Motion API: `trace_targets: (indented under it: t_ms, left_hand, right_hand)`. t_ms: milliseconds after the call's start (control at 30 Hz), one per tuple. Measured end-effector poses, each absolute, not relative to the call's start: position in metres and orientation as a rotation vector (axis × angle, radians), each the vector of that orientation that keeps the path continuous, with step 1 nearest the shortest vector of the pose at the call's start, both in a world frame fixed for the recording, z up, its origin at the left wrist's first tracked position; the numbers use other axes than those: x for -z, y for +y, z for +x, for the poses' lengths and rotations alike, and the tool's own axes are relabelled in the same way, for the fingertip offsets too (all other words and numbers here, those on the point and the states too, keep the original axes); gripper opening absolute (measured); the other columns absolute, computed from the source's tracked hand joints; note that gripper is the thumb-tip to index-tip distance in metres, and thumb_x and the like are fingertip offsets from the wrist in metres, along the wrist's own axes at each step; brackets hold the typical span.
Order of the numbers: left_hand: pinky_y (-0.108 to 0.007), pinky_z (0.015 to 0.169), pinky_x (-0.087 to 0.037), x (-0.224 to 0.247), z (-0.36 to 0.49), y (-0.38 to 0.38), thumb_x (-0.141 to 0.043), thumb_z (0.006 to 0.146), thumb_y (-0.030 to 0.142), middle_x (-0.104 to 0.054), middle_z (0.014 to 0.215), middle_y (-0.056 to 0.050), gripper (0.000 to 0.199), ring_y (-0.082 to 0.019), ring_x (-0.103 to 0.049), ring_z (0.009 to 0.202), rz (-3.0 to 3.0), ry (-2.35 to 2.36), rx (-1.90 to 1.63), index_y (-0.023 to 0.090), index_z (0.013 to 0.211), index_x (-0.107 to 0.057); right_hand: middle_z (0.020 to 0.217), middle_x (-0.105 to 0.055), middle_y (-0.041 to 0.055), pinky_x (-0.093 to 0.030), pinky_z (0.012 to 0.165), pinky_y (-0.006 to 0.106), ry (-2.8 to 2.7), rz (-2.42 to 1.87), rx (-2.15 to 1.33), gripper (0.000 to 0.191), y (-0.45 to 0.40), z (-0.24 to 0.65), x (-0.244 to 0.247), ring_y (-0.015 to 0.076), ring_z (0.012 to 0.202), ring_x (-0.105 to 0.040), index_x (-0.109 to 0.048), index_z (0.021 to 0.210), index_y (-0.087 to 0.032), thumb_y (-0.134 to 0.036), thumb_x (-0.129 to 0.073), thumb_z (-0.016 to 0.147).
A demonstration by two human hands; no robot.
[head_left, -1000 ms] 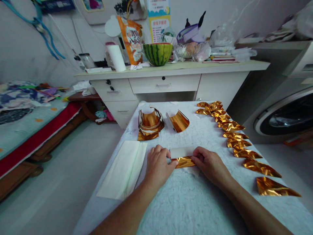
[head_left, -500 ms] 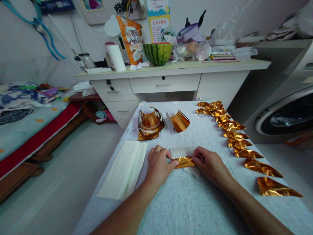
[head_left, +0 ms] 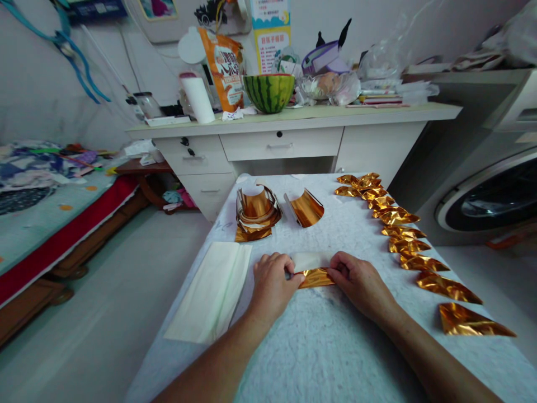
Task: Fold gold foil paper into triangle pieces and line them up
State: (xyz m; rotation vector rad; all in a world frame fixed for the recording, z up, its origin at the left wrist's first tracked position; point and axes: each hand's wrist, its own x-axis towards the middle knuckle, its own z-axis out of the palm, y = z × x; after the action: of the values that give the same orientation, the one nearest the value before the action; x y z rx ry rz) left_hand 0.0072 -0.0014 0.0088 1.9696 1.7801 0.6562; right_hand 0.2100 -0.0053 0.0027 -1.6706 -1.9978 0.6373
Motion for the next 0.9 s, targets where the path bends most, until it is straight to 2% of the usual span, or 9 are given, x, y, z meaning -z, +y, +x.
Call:
trace_targets:
  t_ms: [300, 900]
  left_hand:
    - [-0.032, 0.078, -0.034, -0.0054, 0.0055, -0.0016, -0.073, 0.074, 0.025, -0.063, 0.084, 0.000, 0.014, -0.022, -0.054, 0.090, 2.032, 1.798, -0.640, 0.022, 0.075, -0.059]
    - [-0.033, 0.077, -0.033, -0.0017, 0.0049, -0.0038, -0.073, 0.075, 0.033, -0.063, 0.085, 0.000, 0.018, -0.023, -0.052, 0.088, 2.160, 1.867, -0.604, 0.023, 0.079, -0.060]
  right_hand:
    - [0.067, -0.064, -0.0004, -0.034, 0.055, 0.025, -1.997, -1.699, -0.637, 0.014, -0.0052, 0.2088, -0.0043, 0.0154, 0.059, -0.055, -0.056, 0.075, -0.022, -0.031, -0.051, 0.084]
    - [0.067, -0.063, -0.0005, -0.033, 0.056, 0.025, -2.003, -1.716, -0.613, 0.013, -0.0055, 0.2081, -0.0047, 0.0154, 0.058, -0.054, -0.055, 0.074, -0.022, -0.030, -0.050, 0.084]
